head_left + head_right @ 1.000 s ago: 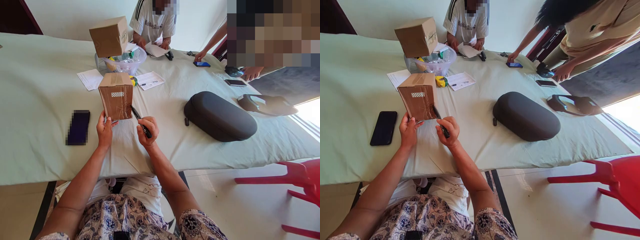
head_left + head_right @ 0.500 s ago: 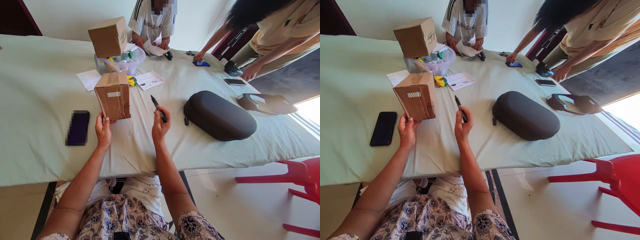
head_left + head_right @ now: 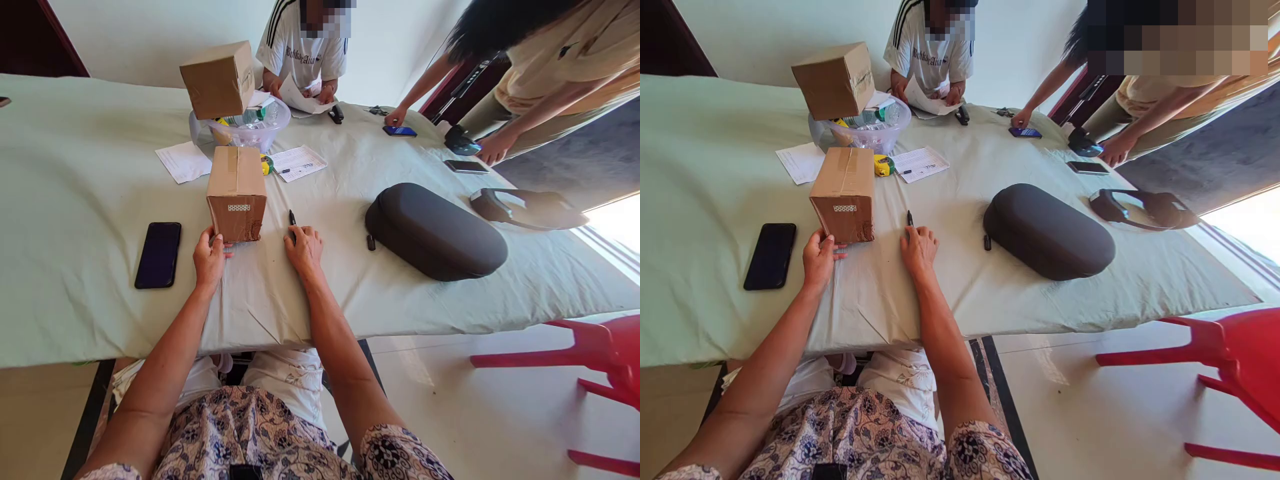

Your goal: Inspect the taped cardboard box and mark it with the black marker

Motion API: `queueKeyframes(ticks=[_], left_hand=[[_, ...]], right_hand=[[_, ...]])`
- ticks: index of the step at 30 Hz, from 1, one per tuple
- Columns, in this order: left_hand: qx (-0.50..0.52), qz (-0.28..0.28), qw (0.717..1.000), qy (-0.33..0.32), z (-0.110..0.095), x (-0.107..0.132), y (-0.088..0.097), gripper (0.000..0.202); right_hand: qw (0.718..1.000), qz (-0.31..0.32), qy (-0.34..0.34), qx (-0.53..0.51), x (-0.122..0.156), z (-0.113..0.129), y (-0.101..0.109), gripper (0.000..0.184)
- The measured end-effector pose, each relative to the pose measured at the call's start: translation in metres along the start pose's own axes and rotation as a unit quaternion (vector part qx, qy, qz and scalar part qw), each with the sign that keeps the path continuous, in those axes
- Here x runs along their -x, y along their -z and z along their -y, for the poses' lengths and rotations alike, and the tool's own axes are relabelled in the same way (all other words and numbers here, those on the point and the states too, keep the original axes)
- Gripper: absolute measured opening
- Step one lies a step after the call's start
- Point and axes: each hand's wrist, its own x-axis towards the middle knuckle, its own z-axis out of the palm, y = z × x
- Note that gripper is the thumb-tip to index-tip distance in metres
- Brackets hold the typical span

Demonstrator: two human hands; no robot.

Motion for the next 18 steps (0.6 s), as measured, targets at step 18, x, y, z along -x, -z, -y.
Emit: queueKeyframes(ticks=[18], left_hand=[[-0.293, -0.072, 0.949, -0.094, -0.032, -0.008, 0.032, 0.052]], right_hand=[[0.999, -0.014, 0.009, -0.038, 0.003, 0.001, 0.005, 0.037]])
